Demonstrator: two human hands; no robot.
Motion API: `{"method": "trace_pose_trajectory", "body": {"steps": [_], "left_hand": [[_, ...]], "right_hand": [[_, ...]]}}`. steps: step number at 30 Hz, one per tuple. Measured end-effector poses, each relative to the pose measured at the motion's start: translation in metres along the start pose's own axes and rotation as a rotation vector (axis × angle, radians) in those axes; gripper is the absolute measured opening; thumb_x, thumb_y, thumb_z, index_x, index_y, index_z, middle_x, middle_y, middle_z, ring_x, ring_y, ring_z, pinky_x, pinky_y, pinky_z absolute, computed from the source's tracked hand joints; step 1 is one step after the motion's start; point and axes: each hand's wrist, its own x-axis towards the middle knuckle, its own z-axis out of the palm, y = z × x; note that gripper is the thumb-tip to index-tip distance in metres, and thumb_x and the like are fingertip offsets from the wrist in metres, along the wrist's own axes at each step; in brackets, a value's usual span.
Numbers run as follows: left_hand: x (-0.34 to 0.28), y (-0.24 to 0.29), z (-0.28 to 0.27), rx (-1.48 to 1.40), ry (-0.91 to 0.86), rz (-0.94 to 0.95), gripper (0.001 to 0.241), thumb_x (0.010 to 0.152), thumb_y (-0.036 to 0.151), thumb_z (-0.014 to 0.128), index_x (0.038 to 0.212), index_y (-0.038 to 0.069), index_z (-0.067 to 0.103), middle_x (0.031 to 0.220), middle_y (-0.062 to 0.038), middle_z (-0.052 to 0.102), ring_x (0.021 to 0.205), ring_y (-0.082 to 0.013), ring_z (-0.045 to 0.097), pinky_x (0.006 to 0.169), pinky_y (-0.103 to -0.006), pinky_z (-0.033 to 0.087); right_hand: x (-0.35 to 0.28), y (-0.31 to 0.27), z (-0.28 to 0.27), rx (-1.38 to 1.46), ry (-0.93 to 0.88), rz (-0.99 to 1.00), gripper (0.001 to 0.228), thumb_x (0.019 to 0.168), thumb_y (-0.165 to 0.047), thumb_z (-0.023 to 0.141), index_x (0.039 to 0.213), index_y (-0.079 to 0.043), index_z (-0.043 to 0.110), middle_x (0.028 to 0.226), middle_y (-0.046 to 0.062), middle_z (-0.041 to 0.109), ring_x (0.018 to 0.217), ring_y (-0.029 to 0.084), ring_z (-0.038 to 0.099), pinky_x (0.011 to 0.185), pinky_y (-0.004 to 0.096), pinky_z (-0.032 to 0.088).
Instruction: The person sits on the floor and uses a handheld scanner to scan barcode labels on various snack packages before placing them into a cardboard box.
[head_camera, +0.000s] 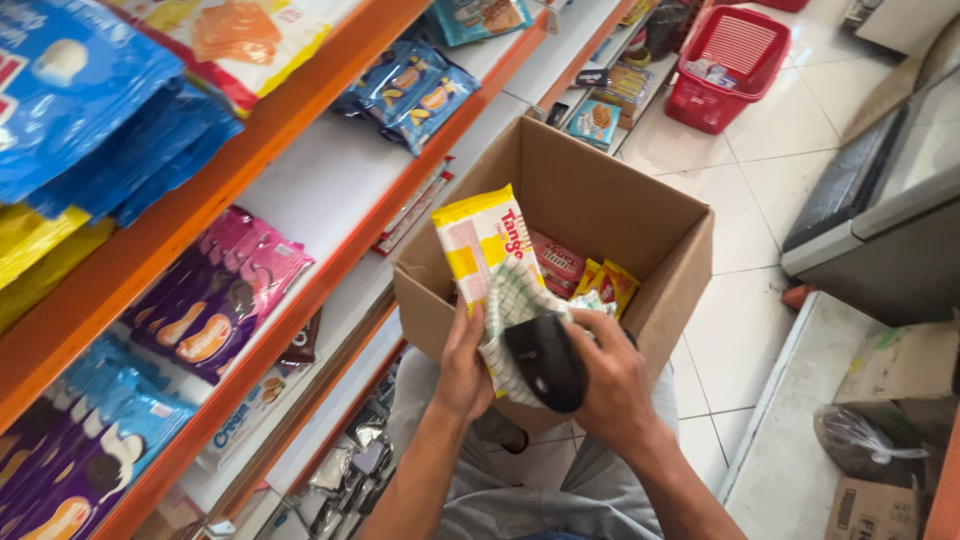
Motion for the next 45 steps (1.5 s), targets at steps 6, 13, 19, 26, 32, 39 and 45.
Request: {"method": "trace_pose_trajectory", "body": {"steps": [6,13,19,26,32,39,45], "left_hand": [[0.005,-0.021,0.001,0.116,0.124,-0.097,0.05,0.098,0.012,0.061,0.145,0.004,0.044,0.129,-0.013,0.065,0.111,-0.0241,0.069,0.093,-0.0419,0.059],[0.016,-0.043,0.004,0.16,0.182,-0.136,0.046,0.097,0.012,0.064,0.139,0.002,0.048,0.121,-0.013,0.068,0.103,-0.0218,0.071,0.086,-0.0392,0.06],[0.025,-0.056,0.007,0.186,0.192,-0.125,0.046,0.097,0.013,0.065,0.139,0.002,0.05,0.124,-0.012,0.066,0.106,-0.0209,0.07,0.089,-0.0388,0.06],[0.03,-0.072,0.012,0.127,0.212,-0.15,0.05,0.097,0.014,0.063,0.144,0.008,0.045,0.134,-0.01,0.061,0.119,-0.0226,0.063,0.099,-0.042,0.054],[0.036,-0.076,0.013,0.119,0.195,-0.035,0.067,0.095,0.007,0.065,0.154,0.014,0.034,0.145,-0.008,0.053,0.13,-0.0204,0.054,0.109,-0.041,0.046],[0.024,-0.069,0.021,0.117,0.206,0.037,0.077,0.086,-0.008,0.069,0.151,0.014,0.033,0.14,-0.009,0.053,0.127,-0.0223,0.055,0.106,-0.0408,0.047],[0.021,-0.066,0.035,0.052,0.239,0.234,0.075,0.084,-0.009,0.073,0.148,0.011,0.038,0.14,-0.007,0.055,0.128,-0.0182,0.057,0.109,-0.0368,0.05]], "right_hand": [[0.004,0.038,-0.048,-0.219,0.086,0.208,0.05,0.071,-0.009,0.08,0.118,0.0,0.065,0.113,0.021,0.065,0.102,0.042,0.066,0.085,0.048,0.054],[0.024,0.077,-0.079,-0.528,-0.041,0.296,0.04,0.071,-0.02,0.083,0.107,-0.007,0.07,0.102,0.012,0.07,0.096,0.036,0.067,0.081,0.047,0.054],[0.013,0.073,-0.092,-0.568,-0.009,0.281,0.039,0.072,-0.017,0.081,0.108,-0.006,0.07,0.109,0.009,0.073,0.099,0.032,0.067,0.083,0.047,0.052],[0.013,0.12,-0.053,-0.438,0.029,0.25,0.051,0.071,-0.008,0.077,0.122,-0.003,0.07,0.131,0.013,0.066,0.114,0.035,0.062,0.097,0.044,0.053],[0.002,0.13,-0.017,-0.404,0.021,0.331,0.048,0.062,-0.002,0.08,0.109,-0.007,0.076,0.141,0.018,0.051,0.116,0.043,0.051,0.097,0.047,0.049],[-0.005,0.088,-0.037,-0.222,0.252,0.371,0.033,0.081,-0.003,0.081,0.112,0.001,0.068,0.116,0.017,0.064,0.103,0.037,0.062,0.091,0.043,0.052],[-0.021,0.037,-0.03,0.258,0.298,0.516,0.025,0.088,-0.011,0.082,0.106,0.0,0.068,0.09,0.004,0.071,0.08,0.016,0.067,0.075,0.031,0.055]]}}
